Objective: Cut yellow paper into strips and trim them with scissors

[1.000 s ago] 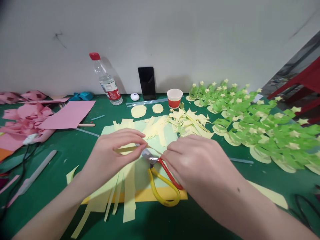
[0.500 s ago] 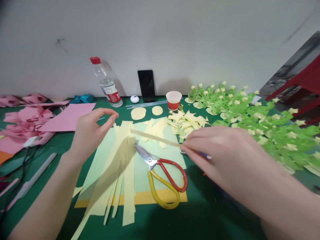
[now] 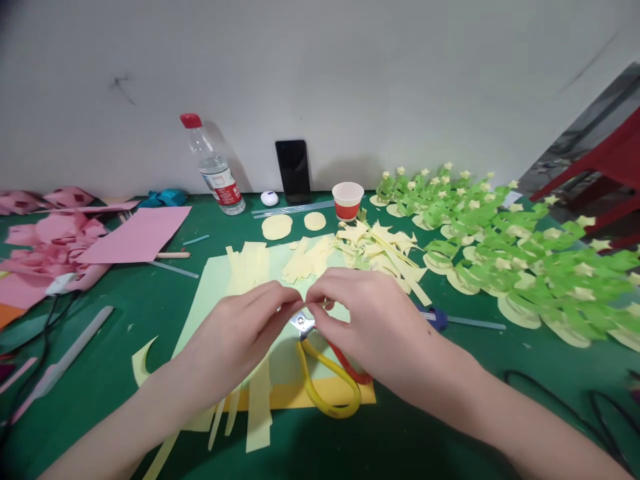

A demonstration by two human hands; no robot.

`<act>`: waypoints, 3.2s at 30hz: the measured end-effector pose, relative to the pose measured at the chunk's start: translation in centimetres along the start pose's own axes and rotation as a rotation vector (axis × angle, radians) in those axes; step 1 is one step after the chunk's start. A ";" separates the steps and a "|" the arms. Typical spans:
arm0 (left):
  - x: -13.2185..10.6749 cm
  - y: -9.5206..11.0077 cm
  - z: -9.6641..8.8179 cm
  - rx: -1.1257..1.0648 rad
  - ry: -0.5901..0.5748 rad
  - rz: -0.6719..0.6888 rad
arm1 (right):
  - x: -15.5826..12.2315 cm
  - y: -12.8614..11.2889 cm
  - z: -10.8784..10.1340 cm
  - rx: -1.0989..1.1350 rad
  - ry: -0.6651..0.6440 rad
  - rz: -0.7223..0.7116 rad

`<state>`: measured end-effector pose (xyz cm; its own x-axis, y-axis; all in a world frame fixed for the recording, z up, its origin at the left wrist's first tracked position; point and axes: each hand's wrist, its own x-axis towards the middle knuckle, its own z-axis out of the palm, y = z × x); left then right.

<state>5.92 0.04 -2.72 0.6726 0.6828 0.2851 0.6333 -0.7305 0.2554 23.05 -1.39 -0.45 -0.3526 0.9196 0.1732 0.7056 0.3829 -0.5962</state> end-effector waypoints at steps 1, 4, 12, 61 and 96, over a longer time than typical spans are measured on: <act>0.0 0.1 0.0 0.024 -0.008 0.010 | 0.0 0.0 0.1 0.007 0.008 0.009; 0.1 0.5 -0.1 0.112 -0.038 0.031 | 0.2 0.0 0.2 0.029 -0.004 0.049; -0.3 0.4 -1.3 0.323 0.058 0.130 | 0.1 0.4 -0.5 0.091 -0.015 0.102; 0.2 0.4 -3.7 -0.608 0.190 -0.239 | 0.4 0.7 -1.5 0.731 0.048 0.151; -0.3 1.1 -2.5 -0.528 0.334 -0.083 | 0.0 0.0 0.1 1.054 -0.118 0.206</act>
<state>5.51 -0.98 -0.20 0.4193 0.7603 0.4961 0.3466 -0.6391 0.6866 23.00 -1.43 -0.52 -0.3843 0.9218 -0.0504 -0.1058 -0.0982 -0.9895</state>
